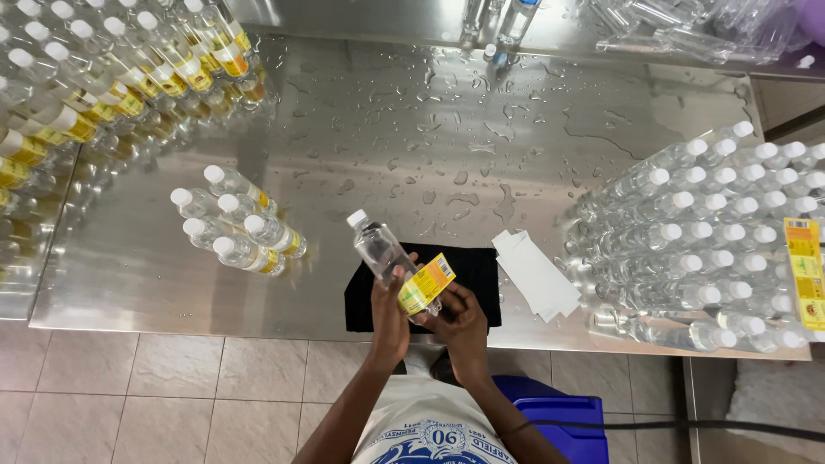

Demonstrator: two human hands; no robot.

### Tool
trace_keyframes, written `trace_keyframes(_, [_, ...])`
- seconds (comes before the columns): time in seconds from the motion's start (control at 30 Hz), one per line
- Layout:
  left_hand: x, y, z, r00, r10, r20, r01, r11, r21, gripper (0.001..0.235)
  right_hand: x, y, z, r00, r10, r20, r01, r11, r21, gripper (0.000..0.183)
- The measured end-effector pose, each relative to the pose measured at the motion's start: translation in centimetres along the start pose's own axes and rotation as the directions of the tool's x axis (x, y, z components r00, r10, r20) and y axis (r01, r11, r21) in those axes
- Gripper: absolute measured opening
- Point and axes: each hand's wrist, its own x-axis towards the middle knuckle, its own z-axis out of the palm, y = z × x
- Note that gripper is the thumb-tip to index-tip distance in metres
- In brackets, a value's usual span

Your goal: The person repeatedly picks up clear plastic bottles from a large group on a stainless steel table. They peel yellow labels from a white backing sheet and wrap them around the bottles, smoothing them into place. The labeled bottles are then placed in a separate group on the left side of the table.

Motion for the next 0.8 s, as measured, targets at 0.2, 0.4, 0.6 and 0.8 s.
trace_keyframes(0.2, [2.9,2.0,-4.1,0.948,0.266,0.175,-0.221,0.946,-0.237,0.097,-1.0,-0.9,0.5,0.988,0.033,0.152,-0.038,0.999,0.029,0.089])
trace_keyframes(0.4, [2.3,6.6,-3.0,0.848,0.491,0.202,-0.431,0.859,-0.277,0.076,-3.2,-2.1,1.8,0.738,-0.54,0.404,0.673,0.623,-0.398,0.077])
trace_keyframes(0.6, [-0.6,7.8,-1.8,0.798,0.557,0.231,-0.525,0.83,-0.189,0.078,-2.9,-3.3,4.7,0.55,-0.527,0.648,0.835,0.379,-0.4,0.078])
trace_keyframes(0.8, [-1.8,9.1,-4.6,0.817,0.518,0.251,-0.523,0.851,-0.054,0.08,-0.7,-5.4,7.1,0.727,0.016,0.687,0.36,0.843,-0.4,0.109])
